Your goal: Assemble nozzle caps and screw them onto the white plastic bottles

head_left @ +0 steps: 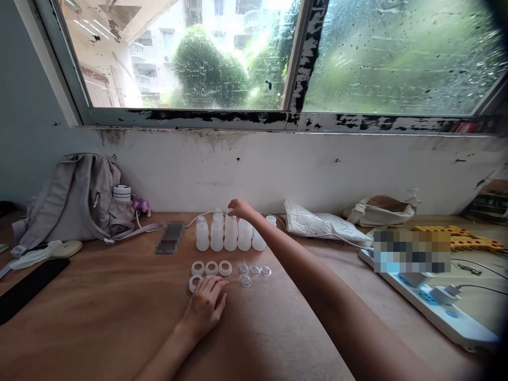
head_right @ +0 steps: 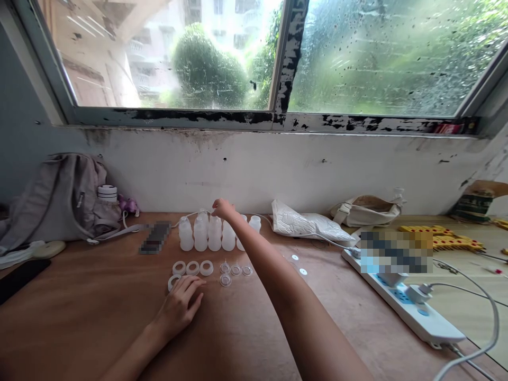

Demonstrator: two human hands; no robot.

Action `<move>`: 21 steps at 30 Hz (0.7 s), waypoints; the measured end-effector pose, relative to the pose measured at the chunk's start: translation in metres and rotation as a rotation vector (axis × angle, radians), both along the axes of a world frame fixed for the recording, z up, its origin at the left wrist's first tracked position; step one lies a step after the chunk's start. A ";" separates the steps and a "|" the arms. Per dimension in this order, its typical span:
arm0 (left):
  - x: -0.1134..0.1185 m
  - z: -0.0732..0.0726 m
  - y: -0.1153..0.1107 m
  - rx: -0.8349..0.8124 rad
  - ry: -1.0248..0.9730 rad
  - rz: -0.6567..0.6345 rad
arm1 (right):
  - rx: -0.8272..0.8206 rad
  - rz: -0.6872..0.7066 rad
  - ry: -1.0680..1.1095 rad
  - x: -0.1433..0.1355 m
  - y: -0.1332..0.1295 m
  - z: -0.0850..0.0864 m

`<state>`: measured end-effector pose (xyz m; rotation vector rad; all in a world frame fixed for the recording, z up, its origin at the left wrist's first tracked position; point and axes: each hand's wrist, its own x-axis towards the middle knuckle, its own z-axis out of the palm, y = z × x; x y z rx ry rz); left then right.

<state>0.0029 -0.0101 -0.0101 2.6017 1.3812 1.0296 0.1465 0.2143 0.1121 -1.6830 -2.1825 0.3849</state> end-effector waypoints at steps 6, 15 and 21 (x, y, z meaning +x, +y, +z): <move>-0.004 0.001 0.002 -0.005 0.027 0.057 | 0.036 0.026 0.009 0.007 -0.009 0.002; -0.016 -0.008 0.012 0.022 0.151 0.315 | 0.312 0.061 0.111 0.035 -0.056 0.008; -0.013 -0.007 0.013 0.049 0.205 0.434 | 0.501 0.284 0.100 0.061 -0.156 -0.060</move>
